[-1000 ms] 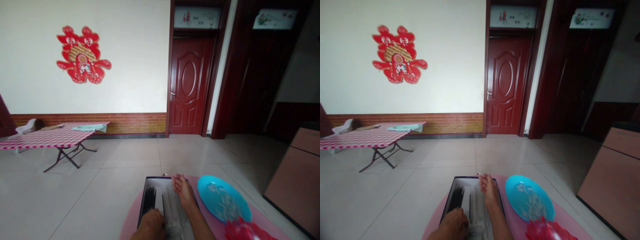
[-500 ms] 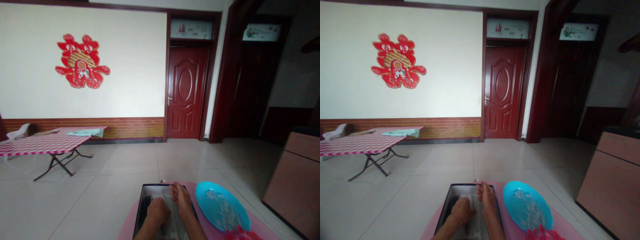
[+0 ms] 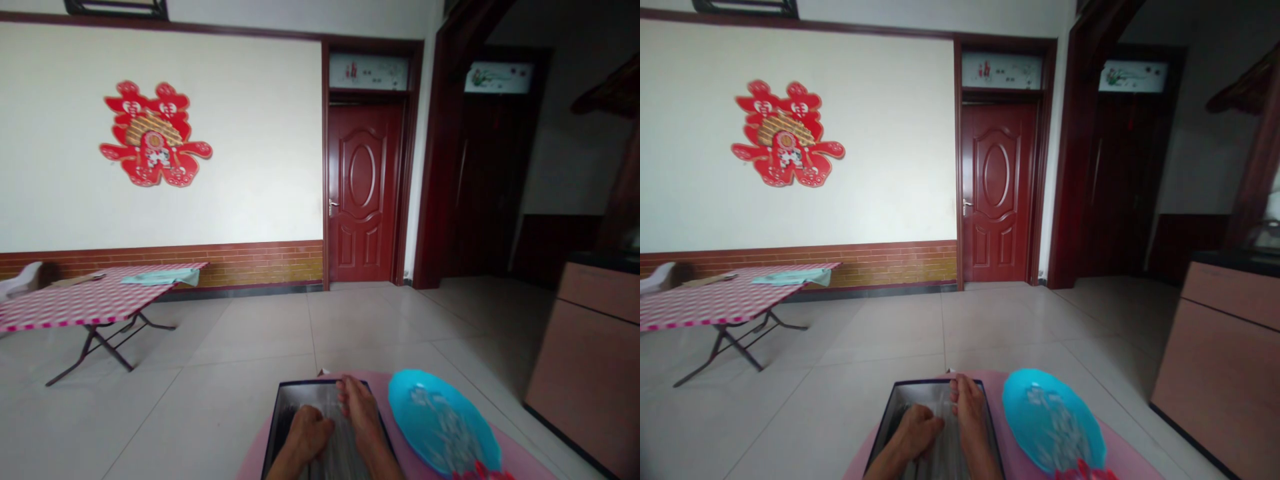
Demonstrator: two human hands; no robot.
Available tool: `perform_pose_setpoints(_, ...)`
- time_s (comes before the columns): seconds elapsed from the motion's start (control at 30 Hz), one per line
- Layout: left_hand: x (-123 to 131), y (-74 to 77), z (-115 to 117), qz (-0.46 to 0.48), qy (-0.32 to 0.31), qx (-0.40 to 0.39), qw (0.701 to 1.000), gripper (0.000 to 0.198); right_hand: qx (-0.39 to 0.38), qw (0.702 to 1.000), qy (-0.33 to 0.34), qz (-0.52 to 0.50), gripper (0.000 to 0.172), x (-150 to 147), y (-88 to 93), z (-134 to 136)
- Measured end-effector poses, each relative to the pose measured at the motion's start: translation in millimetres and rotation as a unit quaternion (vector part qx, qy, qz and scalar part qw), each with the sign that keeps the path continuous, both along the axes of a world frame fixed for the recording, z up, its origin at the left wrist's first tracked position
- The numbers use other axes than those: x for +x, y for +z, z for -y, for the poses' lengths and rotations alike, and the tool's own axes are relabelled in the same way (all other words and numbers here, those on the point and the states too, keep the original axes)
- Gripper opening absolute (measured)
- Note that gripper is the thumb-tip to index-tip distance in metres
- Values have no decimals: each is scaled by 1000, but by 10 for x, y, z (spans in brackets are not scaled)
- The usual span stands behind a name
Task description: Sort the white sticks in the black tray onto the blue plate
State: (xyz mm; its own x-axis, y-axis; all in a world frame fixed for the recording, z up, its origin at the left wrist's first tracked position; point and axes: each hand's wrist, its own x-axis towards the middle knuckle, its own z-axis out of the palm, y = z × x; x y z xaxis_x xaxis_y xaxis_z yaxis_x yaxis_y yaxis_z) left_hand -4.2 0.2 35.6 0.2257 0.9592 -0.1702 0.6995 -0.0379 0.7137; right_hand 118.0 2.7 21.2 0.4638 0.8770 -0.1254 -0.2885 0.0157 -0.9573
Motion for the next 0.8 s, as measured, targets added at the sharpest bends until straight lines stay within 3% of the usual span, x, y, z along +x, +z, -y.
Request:
perform_pose_setpoints(0.27,31,-11,-12,89,7,-68,994,30,-25,996,63,59,27,-47,15,27)
perform_pose_setpoints(0.6,58,-69,-29,148,27,-62,987,41,10,989,91,118,31,-17,-13,2)
perform_pose_setpoints(0.8,14,-30,9,219,14,-104,970,43,46,985,112,126,29,-20,4,-7)
